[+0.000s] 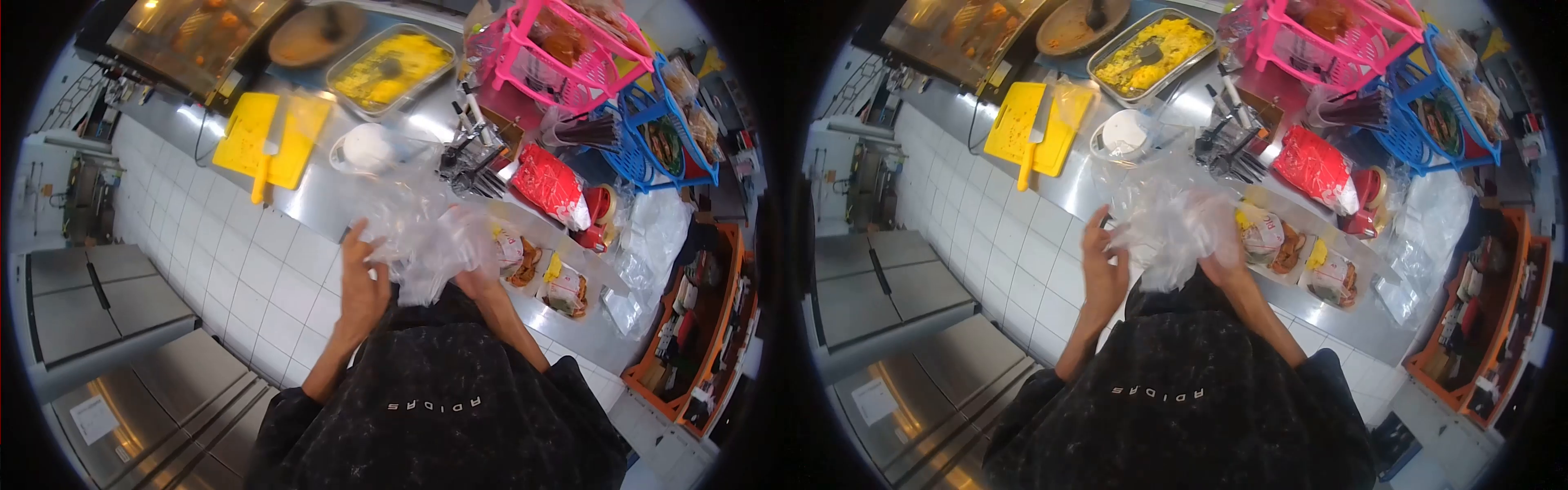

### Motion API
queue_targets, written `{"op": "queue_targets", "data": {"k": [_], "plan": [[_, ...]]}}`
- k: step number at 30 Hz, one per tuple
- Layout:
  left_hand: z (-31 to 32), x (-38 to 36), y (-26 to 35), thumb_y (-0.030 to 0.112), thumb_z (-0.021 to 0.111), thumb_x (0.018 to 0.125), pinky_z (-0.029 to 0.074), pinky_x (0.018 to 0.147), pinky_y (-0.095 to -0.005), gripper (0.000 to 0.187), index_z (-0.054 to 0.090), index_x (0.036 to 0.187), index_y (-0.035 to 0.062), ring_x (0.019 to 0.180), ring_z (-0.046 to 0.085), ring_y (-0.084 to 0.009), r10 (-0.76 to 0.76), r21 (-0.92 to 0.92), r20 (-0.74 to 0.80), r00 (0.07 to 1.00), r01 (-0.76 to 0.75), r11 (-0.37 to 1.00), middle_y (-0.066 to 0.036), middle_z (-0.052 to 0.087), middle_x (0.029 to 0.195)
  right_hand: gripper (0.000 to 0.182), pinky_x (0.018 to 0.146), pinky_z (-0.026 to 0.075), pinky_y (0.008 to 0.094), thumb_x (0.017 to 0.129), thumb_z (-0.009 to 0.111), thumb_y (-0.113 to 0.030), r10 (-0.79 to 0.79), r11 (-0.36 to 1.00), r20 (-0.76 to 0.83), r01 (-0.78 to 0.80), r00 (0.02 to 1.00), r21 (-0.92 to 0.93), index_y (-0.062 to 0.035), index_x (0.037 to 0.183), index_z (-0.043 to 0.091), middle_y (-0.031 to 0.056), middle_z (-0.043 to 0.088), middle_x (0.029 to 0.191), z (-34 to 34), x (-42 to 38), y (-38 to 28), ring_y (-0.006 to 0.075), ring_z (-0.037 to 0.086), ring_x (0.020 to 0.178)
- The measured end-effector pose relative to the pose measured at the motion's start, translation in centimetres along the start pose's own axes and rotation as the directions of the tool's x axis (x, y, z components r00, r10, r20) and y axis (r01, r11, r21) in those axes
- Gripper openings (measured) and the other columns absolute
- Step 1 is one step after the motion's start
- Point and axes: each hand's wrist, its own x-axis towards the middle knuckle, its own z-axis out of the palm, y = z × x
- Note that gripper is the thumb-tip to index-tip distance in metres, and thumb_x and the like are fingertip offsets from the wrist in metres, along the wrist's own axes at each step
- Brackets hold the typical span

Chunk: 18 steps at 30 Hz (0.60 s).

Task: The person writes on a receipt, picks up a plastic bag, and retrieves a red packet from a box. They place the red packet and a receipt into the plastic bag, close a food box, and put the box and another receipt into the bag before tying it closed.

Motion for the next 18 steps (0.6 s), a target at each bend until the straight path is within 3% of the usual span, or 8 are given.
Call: {"op": "queue_targets", "data": {"k": [3, 5, 6, 8, 10, 12, 14, 18], "plan": [[-4.2, 1.1, 1.3, -0.015, 0.05, 0.077, 0.051, 0.078, -0.036, 0.026, 0.052, 0.099, -0.0008, 0.104, 0.059, -0.034, -0.063, 0.127, -0.099, 0.993, 0.075, 0.989, -0.022, 0.05, 0.127, 0.047, 0.105, 0.036, 0.0387, 0.095, 0.051, -0.037, -0.145, 0.988, -0.143, 0.136, 0.979, -0.072, -0.0072, 0.13, 0.043, 0.0103, 0.049, 0.129, 0.9, -0.2, -2.1, 0.0223, 0.049, 0.118], [-5.9, 1.9, 2.9, -0.016, 0.045, 0.079, 0.05, 0.08, -0.0327, 0.022, 0.056, 0.093, -0.0023, 0.099, 0.062, -0.0299, 0.0, 0.219, -0.137, 0.991, 0.03, 0.975, -0.019, 0.056, 0.124, 0.044, 0.097, 0.043, 0.039, 0.093, 0.056, -0.031, -0.307, 0.906, 0.081, 0.317, 0.948, -0.28, -0.005, 0.127, 0.043, 0.0103, 0.052, 0.122, 5.6, -0.6, -3.2, 0.0218, 0.053, 0.112], [-6.3, 1.9, 3.6, -0.016, 0.045, 0.079, 0.05, 0.081, -0.0333, 0.025, 0.058, 0.096, -0.0025, 0.099, 0.062, -0.0308, 0.044, 0.242, -0.115, 0.992, -0.015, 0.97, -0.019, 0.057, 0.122, 0.042, 0.095, 0.044, 0.0389, 0.091, 0.057, -0.027, -0.254, 0.817, 0.173, 0.307, 0.952, -0.489, -0.0046, 0.124, 0.046, 0.0114, 0.053, 0.119, 5.3, -0.9, -2.9, 0.0239, 0.054, 0.11], [-6.6, 2.0, 5.2, -0.016, 0.045, 0.078, 0.05, 0.082, -0.0346, 0.031, 0.061, 0.101, -0.0029, 0.098, 0.063, -0.0326, 0.131, 0.277, -0.056, 0.99, -0.111, 0.954, -0.02, 0.058, 0.119, 0.037, 0.092, 0.046, 0.0387, 0.086, 0.06, -0.019, -0.14, 0.477, 0.349, 0.372, 0.927, -0.796, -0.0038, 0.118, 0.05, 0.0134, 0.053, 0.113, 4.6, -1.6, -2.3, 0.0279, 0.056, 0.105], [-6.5, 1.8, 7.7, -0.015, 0.048, 0.075, 0.051, 0.085, -0.0366, 0.041, 0.063, 0.111, -0.0006, 0.105, 0.062, -0.0338, 0.16, 0.283, 0.061, 0.985, -0.171, 0.944, -0.019, 0.058, 0.12, 0.031, 0.088, 0.047, 0.0329, 0.086, 0.058, -0.009, -0.02, 0.344, 0.641, 0.607, 0.767, -0.716, -0.0002, 0.116, 0.055, 0.0095, 0.058, 0.105, 9.5, 0.2, -1.5, 0.0199, 0.056, 0.103], [-6.1, 0.9, 9.3, -0.014, 0.049, 0.075, 0.052, 0.086, -0.0377, 0.042, 0.062, 0.113, -0.0001, 0.11, 0.06, -0.0344, 0.235, 0.314, 0.154, 0.96, -0.273, 0.909, -0.019, 0.058, 0.121, 0.033, 0.097, 0.04, 0.0372, 0.08, 0.058, -0.013, 0.284, 0.417, 0.349, 0.213, 0.893, -0.883, -0.0029, 0.112, 0.061, 0.0197, 0.052, 0.113, 8.5, 1.9, 0.7, 0.0354, 0.052, 0.111], [-5.6, -0.1, 10.6, -0.01, 0.052, 0.076, 0.053, 0.086, -0.0376, 0.042, 0.061, 0.116, 0.0009, 0.116, 0.056, -0.0344, 0.245, 0.26, 0.252, 0.936, -0.31, 0.915, -0.017, 0.057, 0.123, 0.041, 0.101, 0.037, 0.0377, 0.082, 0.057, -0.015, 0.322, 0.474, 0.39, 0.209, 0.863, -0.855, -0.0027, 0.121, 0.056, 0.0236, 0.049, 0.122, 7.6, 2.9, 1.4, 0.0384, 0.048, 0.118], [-4.5, -0.7, 10.9, -0.002, 0.054, 0.079, 0.055, 0.083, -0.0336, 0.055, 0.047, 0.133, 0.0028, 0.128, 0.047, -0.0316, 0.279, 0.212, 0.593, 0.755, -0.481, 0.851, -0.012, 0.045, 0.14, 0.046, 0.103, 0.036, 0.0383, 0.083, 0.057, -0.016, 0.336, 0.528, 0.393, 0.174, 0.856, -0.831, -0.0029, 0.127, 0.052, 0.0262, 0.046, 0.129, 6.4, 4.8, 1.3, 0.0401, 0.045, 0.122]]}}
